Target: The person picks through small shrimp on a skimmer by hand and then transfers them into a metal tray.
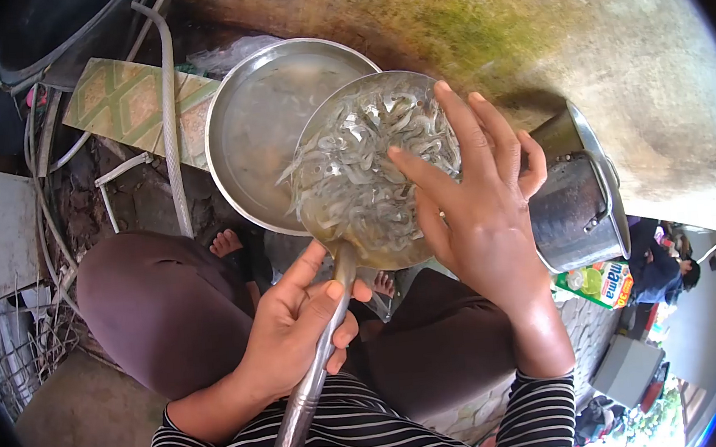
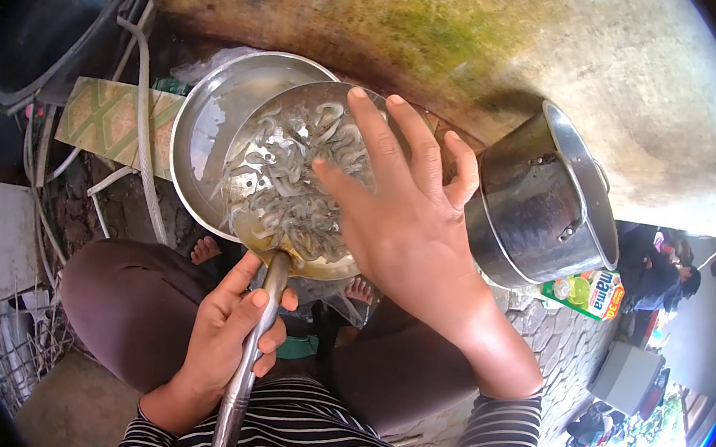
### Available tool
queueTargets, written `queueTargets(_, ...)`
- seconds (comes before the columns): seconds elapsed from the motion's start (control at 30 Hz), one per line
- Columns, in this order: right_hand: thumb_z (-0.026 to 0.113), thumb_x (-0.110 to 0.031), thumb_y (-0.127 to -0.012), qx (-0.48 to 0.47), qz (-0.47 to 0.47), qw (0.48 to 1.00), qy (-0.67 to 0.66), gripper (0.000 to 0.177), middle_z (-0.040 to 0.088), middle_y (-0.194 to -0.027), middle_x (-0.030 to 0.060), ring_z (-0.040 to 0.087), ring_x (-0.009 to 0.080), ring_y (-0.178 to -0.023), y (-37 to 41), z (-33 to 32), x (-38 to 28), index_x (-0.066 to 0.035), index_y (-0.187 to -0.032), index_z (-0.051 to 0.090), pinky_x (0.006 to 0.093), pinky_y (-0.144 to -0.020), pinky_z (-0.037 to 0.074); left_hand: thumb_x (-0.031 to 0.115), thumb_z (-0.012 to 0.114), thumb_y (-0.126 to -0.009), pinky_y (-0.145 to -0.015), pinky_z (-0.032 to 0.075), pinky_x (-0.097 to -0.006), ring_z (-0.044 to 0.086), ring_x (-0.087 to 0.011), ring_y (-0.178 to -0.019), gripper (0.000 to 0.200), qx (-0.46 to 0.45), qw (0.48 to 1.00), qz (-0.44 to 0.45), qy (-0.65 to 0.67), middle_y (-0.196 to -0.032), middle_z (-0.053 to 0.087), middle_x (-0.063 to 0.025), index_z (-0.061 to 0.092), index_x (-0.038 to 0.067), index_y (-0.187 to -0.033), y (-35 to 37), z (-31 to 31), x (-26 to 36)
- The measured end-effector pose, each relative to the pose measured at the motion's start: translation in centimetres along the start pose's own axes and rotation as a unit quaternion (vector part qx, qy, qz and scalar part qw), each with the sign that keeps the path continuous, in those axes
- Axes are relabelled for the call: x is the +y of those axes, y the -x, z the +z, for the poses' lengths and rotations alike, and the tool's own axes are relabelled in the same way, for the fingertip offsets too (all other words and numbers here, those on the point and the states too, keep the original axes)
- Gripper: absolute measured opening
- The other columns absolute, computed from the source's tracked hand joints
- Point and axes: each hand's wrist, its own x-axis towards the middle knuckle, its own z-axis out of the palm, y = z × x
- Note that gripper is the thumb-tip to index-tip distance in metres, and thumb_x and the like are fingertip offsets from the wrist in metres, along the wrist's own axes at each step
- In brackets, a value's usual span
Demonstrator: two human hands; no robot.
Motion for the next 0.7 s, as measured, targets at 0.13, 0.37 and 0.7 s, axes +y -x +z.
queueTargets(0.13,0.062,-0.009,-0.063,-0.089,-0.015,0.994,-0.055,0.027,0.035,-0.135,0.0109,0.030,0.0297,-0.124,0.1,-1.2,-0.4,-0.022,-0.086,0.068,0.0440,-0.098,0.014,0.013,0.043,-0.092,-0.041,0.045,-0.0191,0.048,-0.0083,-0.058,0.055,0.000,1.000,-0.001,0.001,-0.096,0.052,-0.0123,0.013,0.010,-0.138,0.0,-0.1,-0.1)
queueTargets(0.37,0.059,-0.011,-0.066,-0.018,0.022,0.999,0.036,0.019,0.037,-0.133,0.0107,0.028,0.0285,-0.124,0.2,-0.8,0.4,-0.021,-0.079,0.068,0.0492,-0.097,0.014,0.013,0.042,-0.092,-0.040,0.044,-0.0189,0.047,-0.0081,-0.058,0.053,-0.001,1.000,0.009,0.003,-0.096,0.052,-0.0124,0.015,0.009,-0.138,0.1,0.0,0.0)
queueTargets(0.7,0.057,-0.005,-0.067,-0.026,0.050,0.998,0.029,0.028,0.037,-0.132,0.0103,0.030,0.0291,-0.123,-0.1,-1.0,0.8,-0.021,-0.087,0.067,0.0502,-0.097,0.014,0.013,0.042,-0.092,-0.040,0.043,-0.0185,0.046,-0.0076,-0.057,0.052,0.001,1.000,0.007,0.004,-0.095,0.052,-0.0111,0.017,0.009,-0.137,0.0,0.2,0.1)
